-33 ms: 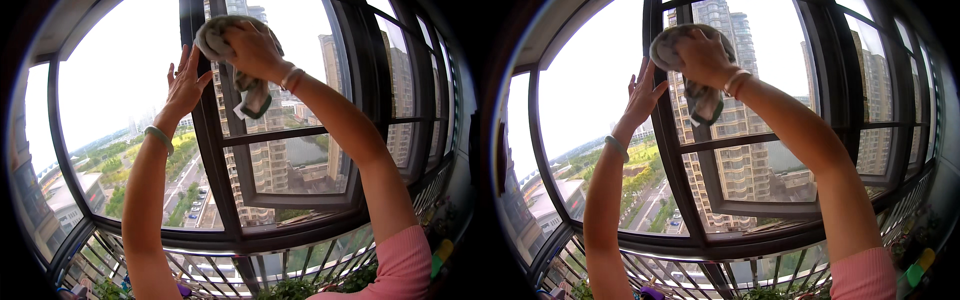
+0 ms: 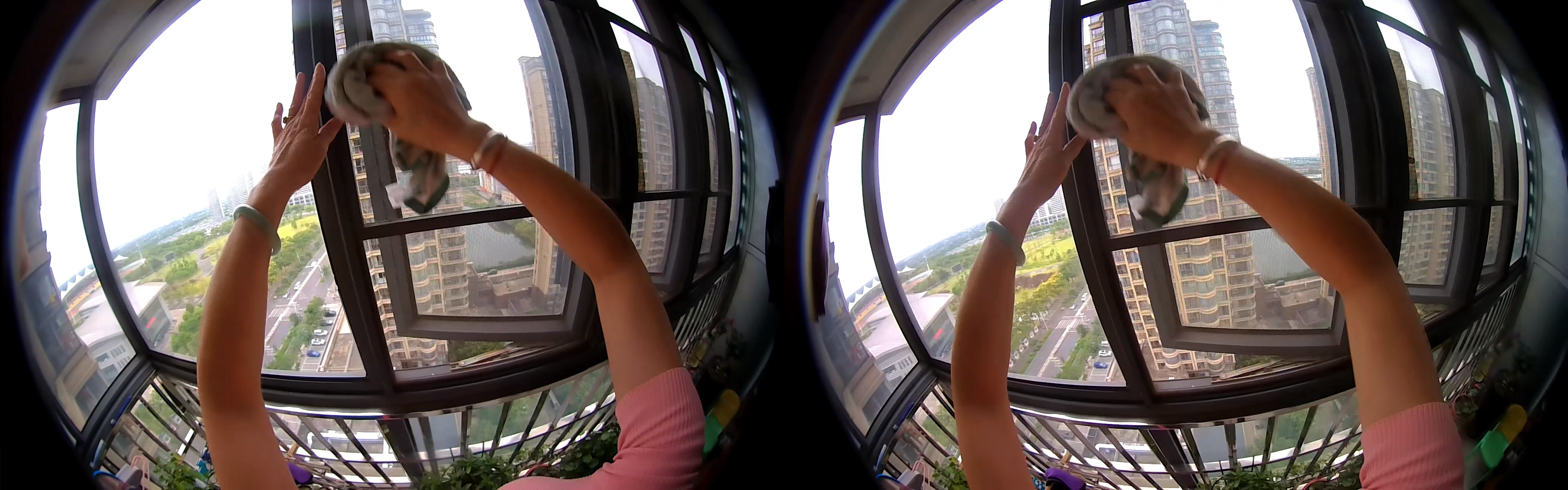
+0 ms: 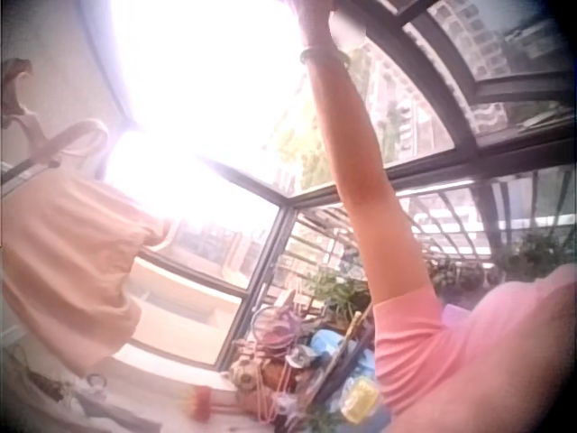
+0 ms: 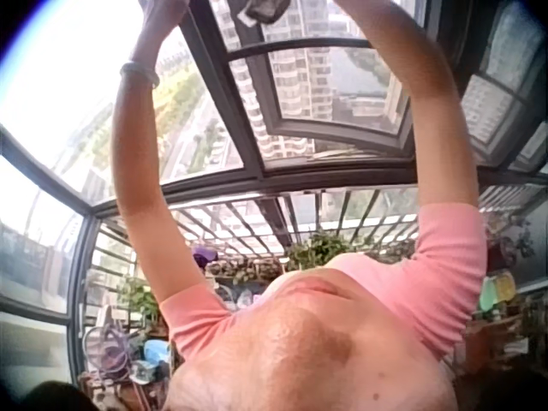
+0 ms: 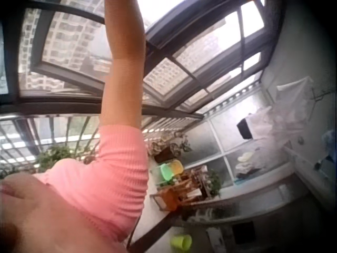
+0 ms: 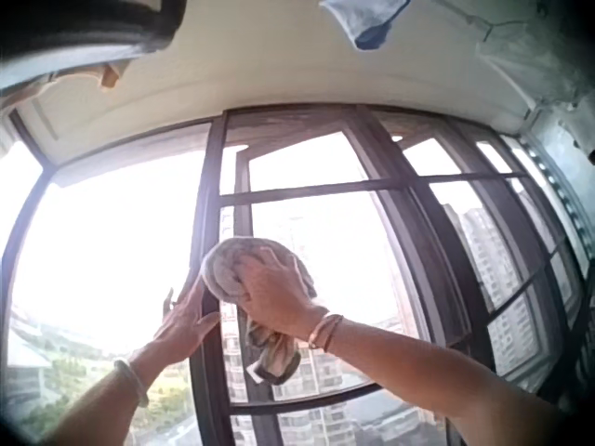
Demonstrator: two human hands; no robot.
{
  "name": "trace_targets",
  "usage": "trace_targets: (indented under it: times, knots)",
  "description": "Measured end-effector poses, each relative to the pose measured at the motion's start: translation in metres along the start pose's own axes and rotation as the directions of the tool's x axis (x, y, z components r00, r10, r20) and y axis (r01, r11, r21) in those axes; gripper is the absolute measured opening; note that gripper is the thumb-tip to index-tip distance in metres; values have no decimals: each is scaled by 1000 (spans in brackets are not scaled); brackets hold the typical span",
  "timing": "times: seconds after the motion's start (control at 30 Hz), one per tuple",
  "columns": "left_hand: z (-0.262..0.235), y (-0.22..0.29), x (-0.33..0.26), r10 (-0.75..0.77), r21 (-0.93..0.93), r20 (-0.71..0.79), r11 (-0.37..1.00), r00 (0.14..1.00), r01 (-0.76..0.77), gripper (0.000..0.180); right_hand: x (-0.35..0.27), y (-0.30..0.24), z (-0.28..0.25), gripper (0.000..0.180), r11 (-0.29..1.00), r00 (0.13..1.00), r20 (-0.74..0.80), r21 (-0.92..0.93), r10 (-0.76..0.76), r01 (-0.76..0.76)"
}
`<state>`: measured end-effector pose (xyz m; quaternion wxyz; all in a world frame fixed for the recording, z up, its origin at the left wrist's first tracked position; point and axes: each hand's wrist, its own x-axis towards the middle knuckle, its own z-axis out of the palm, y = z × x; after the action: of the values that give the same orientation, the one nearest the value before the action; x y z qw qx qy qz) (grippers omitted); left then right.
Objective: The person wipes the window frame and glass panes with a cloth. They dip the cloth into a green basin of water to rinse it, wring it out, and then continue wiping the window frame and glass.
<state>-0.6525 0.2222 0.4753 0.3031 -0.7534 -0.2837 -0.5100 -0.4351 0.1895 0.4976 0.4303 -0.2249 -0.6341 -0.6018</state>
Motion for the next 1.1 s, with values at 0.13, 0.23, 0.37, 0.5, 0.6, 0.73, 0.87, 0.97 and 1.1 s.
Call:
trace_targets:
  times: [0.13, 0.23, 0.37, 0.5, 0.6, 0.73, 0.87, 0.97, 1.1]
  knots:
    - [-16, -4, -2, 21, 75, -11, 997, 1000, -21, 79, -70, -46, -35, 26, 969, 949, 204, 98, -243, 227]
    - [-11, 6, -1, 44, 105, -19, 994, 999, -42, 78, -57, -34, -42, 21, 964, 939, 218, 58, -266, 260]
    - [-1, -1, 1, 30, 71, -32, 997, 999, -28, 77, 7, 8, -7, 23, 985, 992, 10, -115, -127, 127]
    - [1, 2, 2, 26, 56, -36, 998, 999, -24, 77, 7, 10, -3, 25, 997, 998, 39, -48, -58, 60]
    - [-11, -4, 0, 10, 75, -47, 997, 999, -6, 77, -52, -43, -23, 21, 984, 968, 177, 50, -179, 173]
    - [-3, 0, -1, 26, 53, -50, 998, 998, -23, 76, -88, -55, -45, 17, 946, 909, 288, 208, -302, 249]
    - [-3, -8, 0, 37, 74, -64, 997, 997, -33, 75, -27, -16, -25, 20, 985, 968, 186, 8, -169, 171]
    - [6, -3, 1, 49, 43, -76, 998, 996, -46, 73, 13, 18, -12, 22, 986, 1000, 5, -167, -2, 3]
    - [5, -7, -3, 42, 91, -93, 995, 995, -34, 71, -11, -8, -7, 21, 998, 995, 93, -40, -35, 39]
